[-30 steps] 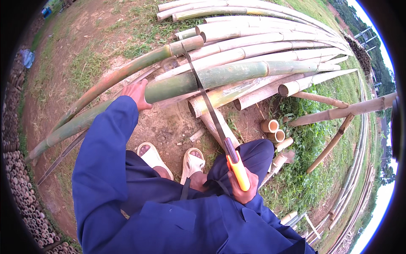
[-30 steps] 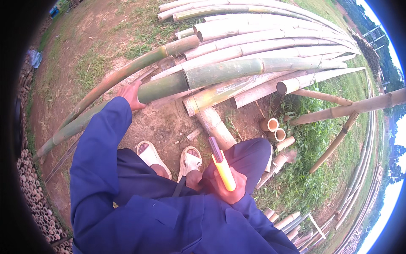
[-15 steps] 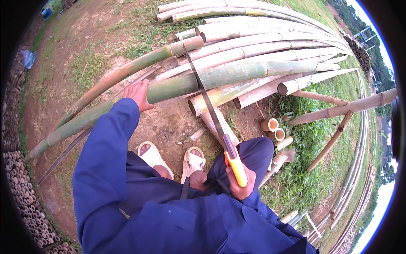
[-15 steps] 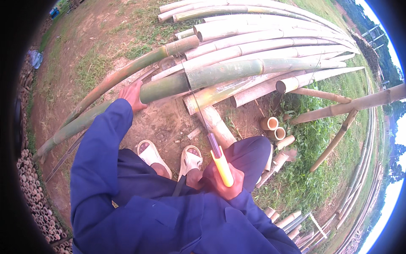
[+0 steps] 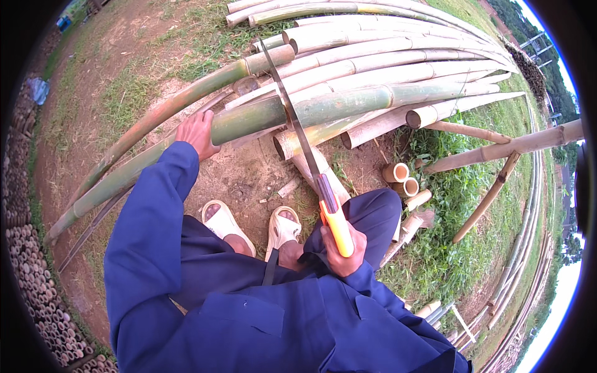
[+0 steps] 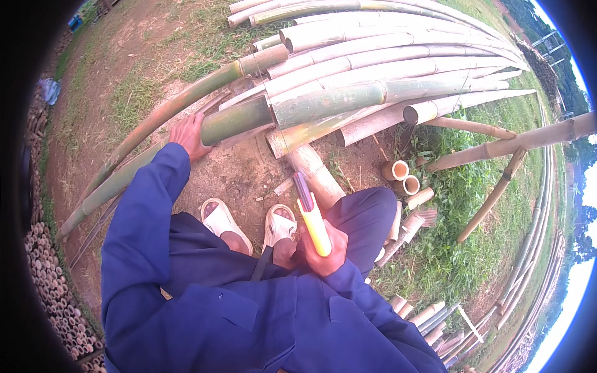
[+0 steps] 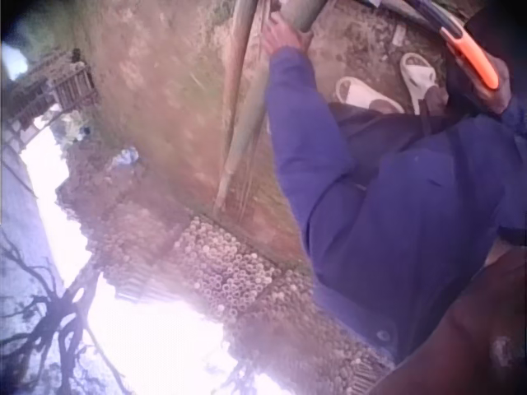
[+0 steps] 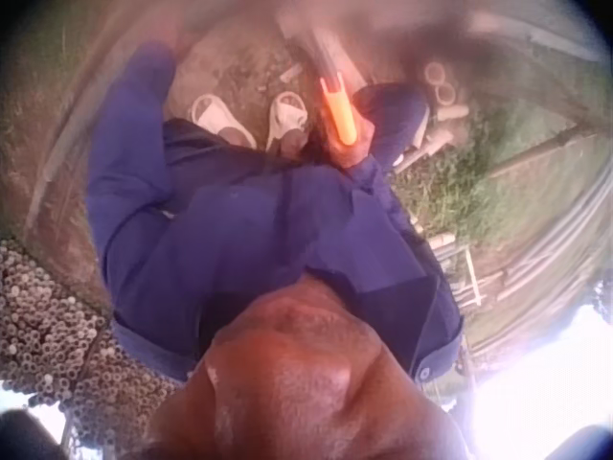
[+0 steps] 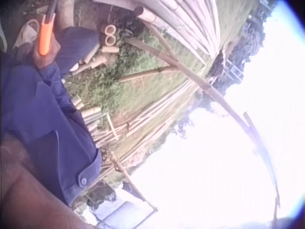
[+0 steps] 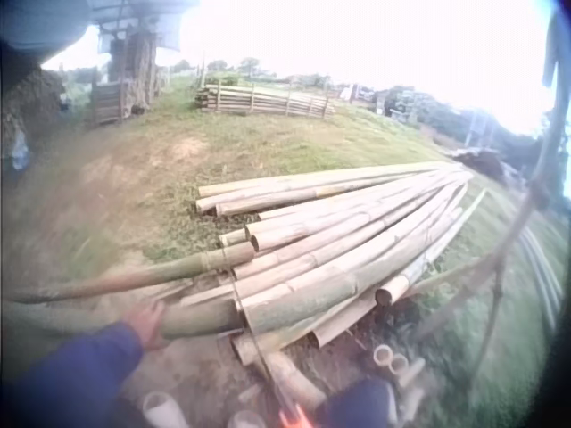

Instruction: The person uses a hand saw to cut a long bamboo pole into shorter sections. They position the pole on a makeshift stand, saw through it, and then move the cut pieces aside.

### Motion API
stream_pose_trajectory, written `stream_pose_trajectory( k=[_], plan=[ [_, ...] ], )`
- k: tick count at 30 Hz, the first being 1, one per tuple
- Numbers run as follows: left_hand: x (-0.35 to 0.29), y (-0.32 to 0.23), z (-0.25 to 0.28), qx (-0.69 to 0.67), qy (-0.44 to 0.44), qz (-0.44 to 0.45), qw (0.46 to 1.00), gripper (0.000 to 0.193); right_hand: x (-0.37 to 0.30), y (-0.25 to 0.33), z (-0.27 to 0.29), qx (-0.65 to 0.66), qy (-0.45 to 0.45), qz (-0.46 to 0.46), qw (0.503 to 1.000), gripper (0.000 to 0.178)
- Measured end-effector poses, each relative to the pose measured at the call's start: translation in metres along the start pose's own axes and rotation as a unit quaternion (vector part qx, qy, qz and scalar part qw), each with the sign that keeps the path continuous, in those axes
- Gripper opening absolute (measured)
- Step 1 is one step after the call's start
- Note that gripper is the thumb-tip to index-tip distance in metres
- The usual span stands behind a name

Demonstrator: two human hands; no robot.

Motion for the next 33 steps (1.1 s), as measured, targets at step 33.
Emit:
stream_pose_trajectory(
  k=[33],
  plan=[
    [0.162,-0.008,0.006,-0.087,0.130,0.059,0.986,0.069,-0.010,-0.011,0.108,-0.015,-0.189,-0.101,0.977,0.009]
  ],
)
Point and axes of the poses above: each hand's wrist, its own x-axis towards the middle knuckle, its own z-axis out of the back of the hand, y = z × x, the point moved 5 cm from there along x, towards the middle knuckle, and after that the axes turned 2 degrees about x, right-handed, at the moved point
